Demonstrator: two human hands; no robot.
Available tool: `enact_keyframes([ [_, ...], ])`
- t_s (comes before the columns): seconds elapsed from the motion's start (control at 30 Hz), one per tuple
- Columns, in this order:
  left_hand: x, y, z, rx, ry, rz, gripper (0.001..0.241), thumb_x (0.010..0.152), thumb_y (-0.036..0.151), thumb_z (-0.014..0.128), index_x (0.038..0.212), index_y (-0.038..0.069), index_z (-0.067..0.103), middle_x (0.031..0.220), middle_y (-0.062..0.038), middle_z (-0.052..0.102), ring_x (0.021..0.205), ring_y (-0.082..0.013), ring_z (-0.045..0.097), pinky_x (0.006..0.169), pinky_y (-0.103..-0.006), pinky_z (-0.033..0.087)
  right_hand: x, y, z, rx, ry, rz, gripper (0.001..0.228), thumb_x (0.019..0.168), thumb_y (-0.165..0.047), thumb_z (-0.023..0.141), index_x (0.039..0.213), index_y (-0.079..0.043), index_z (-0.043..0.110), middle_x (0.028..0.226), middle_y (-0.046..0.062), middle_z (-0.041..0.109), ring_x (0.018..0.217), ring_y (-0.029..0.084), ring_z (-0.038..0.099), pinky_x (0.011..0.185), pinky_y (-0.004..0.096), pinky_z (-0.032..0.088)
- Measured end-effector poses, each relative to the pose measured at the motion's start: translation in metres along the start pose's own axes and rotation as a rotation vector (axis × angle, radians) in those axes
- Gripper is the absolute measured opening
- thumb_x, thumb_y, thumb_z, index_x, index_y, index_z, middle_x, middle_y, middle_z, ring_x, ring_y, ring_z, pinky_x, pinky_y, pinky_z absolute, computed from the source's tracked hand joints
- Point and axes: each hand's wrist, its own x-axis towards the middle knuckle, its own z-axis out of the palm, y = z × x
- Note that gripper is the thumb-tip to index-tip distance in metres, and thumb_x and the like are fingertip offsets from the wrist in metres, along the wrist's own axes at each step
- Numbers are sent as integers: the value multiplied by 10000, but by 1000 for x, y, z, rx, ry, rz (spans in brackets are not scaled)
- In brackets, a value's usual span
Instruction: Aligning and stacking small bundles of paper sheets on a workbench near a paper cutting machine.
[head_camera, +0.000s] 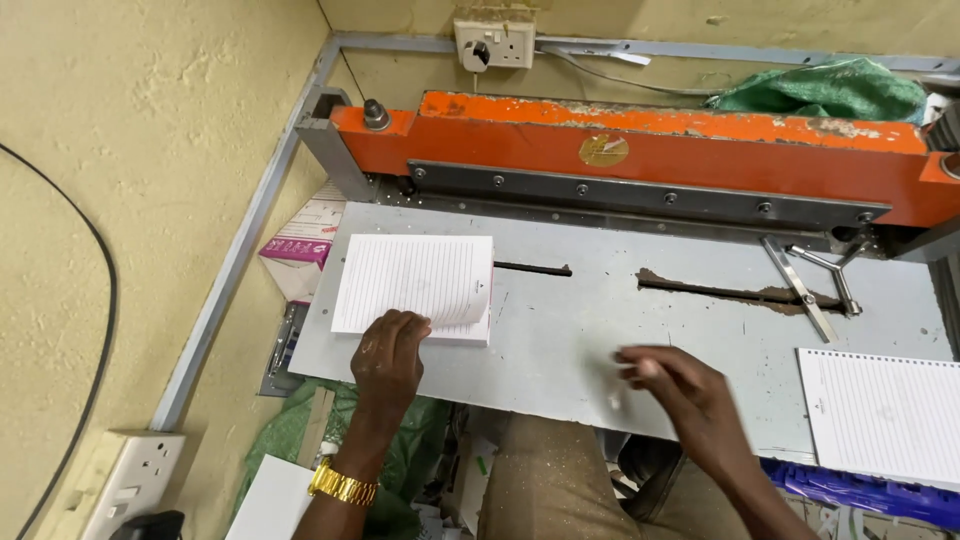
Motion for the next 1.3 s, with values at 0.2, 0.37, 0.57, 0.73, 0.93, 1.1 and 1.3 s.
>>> enact_keyframes([
  [0.2, -45, -13, 32, 69, 87, -181, 69, 1026, 205, 638, 1066, 174, 685, 991, 30, 684, 955, -194, 726, 853, -340, 601, 81, -99, 103, 713, -483, 306, 600, 1067, -301, 469, 1458, 150, 411, 1228, 318, 668, 1083, 383, 719, 1002, 447, 572],
  [0.37, -24, 12, -2, -309, 105, -361, 269, 1039, 260, 532, 1061, 29, 668, 1040, -143, 712, 985, -301, 699, 861, -413, 594, 108, -106, 148, 424, -417, 268, 407, 993, -279, 563, 1337, -62, 567, 1328, 116, 681, 1203, 292, 642, 930, 407, 550],
  [0.57, 52, 76, -66, -355, 260, -1617, 449, 1129, 359, 287, 1157, 33, 595, 1100, -174, 647, 994, -317, 630, 916, -429, 531, 52, -77, 71, 400, -501, 182, 831, 787, -516, 628, 1499, -115, 475, 1556, 134, 561, 1445, 334, 517, 1196, 520, 381],
  [0.73, -17, 104, -18, -1616, -265, -1475, 916, 760, 627, 653, 1423, 7, 535, 1311, -191, 692, 1199, -375, 673, 901, -501, 594, 4, -28, 7, 206, -398, 445, 671, 769, -459, 635, 1325, -85, 655, 1371, 115, 762, 1277, 306, 684, 1092, 508, 510],
  [0.93, 36, 146, 13, -1263, -524, -1022, 337, 961, 368, 594, 1007, 61, 726, 913, -50, 769, 894, -192, 716, 717, -325, 545, -17, 50, -34, 169, 72, 278, 401, 857, -359, 660, 1050, -12, 711, 1068, 129, 779, 1042, 297, 712, 852, 406, 545],
  [1.1, 41, 182, 38, -1289, -225, -842, 424, 985, 443, 596, 1232, 102, 649, 1249, -87, 690, 1235, -258, 618, 1082, -422, 478, -10, 87, -23, 184, 73, 240, 735, 786, -554, 543, 1328, -64, 623, 1087, 159, 742, 969, 292, 682, 811, 396, 559],
  [1.3, 18, 197, 76, -1210, 1, -831, 160, 990, 214, 641, 1052, 67, 653, 983, -87, 701, 937, -236, 674, 824, -360, 567, -9, 103, -15, 220, 234, 153, 509, 866, -476, 573, 1202, -96, 617, 1109, 129, 729, 1022, 295, 679, 840, 398, 542],
])
